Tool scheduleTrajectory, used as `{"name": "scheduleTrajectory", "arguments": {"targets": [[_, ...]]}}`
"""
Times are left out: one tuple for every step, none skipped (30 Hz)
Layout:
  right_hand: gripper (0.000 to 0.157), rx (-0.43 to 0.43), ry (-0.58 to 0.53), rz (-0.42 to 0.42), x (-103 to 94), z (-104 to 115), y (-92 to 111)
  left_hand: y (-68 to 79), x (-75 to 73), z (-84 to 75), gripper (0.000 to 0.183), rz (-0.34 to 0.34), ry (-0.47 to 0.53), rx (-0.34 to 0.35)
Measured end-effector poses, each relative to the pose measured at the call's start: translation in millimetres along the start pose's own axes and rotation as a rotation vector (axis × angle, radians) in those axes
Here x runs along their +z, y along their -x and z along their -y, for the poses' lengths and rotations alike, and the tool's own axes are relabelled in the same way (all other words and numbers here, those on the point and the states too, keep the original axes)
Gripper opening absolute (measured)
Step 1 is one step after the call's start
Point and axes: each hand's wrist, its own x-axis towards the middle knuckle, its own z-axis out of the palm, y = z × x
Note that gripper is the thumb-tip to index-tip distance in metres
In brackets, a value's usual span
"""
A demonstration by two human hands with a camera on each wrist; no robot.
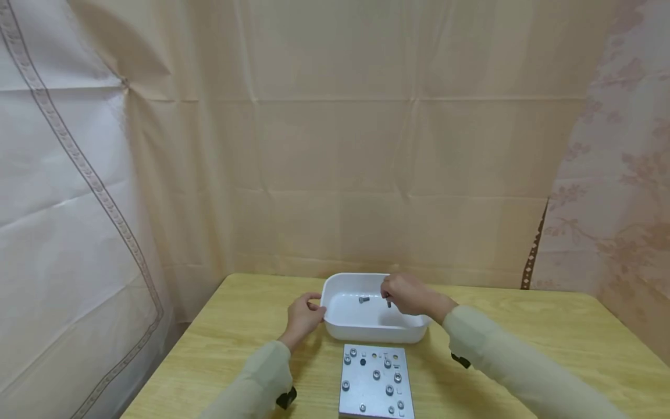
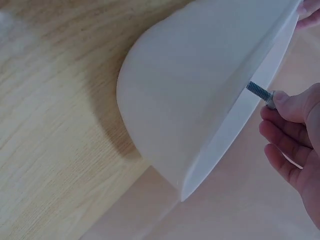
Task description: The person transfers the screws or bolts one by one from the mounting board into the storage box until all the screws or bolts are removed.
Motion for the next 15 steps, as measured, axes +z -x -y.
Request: {"name": "scheduleTrajectory", "arguments": {"targets": [[0.006,0.009,-0.012,0.008,0.6,-2,-1,0.3,0.3,0.5,0.033,0.002,-0.001,0.0],[0.006,0.019,-0.017,0.014,0.7,-4,-1,0.6,0.5,0.9,0.033,0.003,-0.001,0.001],[0.006,0.035,-0.021,0.024,0.7,-6,-1,0.9,0.7,1.2,0.033,0.003,0.0,-0.004],[0.006,0.051,-0.027,0.032,0.3,-8,-2,1.2,0.7,1.4,0.033,0.004,-0.001,-0.003],[0.007,0.06,-0.028,0.035,-0.2,-9,-3,1.3,0.8,1.5,0.033,0.005,0.0,0.0],[0.008,0.067,-0.029,0.038,-0.8,-11,-4,1.5,0.7,1.5,0.033,0.005,-0.002,0.005],[0.008,0.074,-0.032,0.043,-1.5,-13,-5,1.6,0.6,1.4,0.033,0.003,-0.001,0.005],[0.008,0.083,-0.033,0.05,-2.4,-14,-5,1.7,0.5,1.1,0.033,0.002,-0.001,0.005],[0.007,0.096,-0.049,0.062,-3.2,-15,-6,1.8,0.3,0.7,0.033,0.002,-0.002,0.005],[0.007,0.107,-0.064,0.071,-4.0,-16,-7,1.5,0.3,0.9,0.033,0.0,-0.004,0.006],[0.007,0.114,-0.074,0.079,-4.7,-17,-8,1.5,0.3,0.7,0.033,-0.002,-0.007,0.009],[0.007,0.122,-0.087,0.087,-5.3,-17,-9,1.7,0.1,0.2,0.033,-0.004,-0.01,0.009],[0.007,0.127,-0.094,0.093,-5.8,-18,-10,1.5,0.2,0.2,0.033,-0.004,-0.01,0.006],[0.008,0.128,-0.097,0.094,-6.4,-18,-11,1.7,0.1,-0.2,0.033,-0.006,-0.011,0.005],[0.008,0.123,-0.102,0.092,-6.7,-19,-12,1.8,0.1,-0.3,0.033,-0.006,-0.012,0.008]]}}
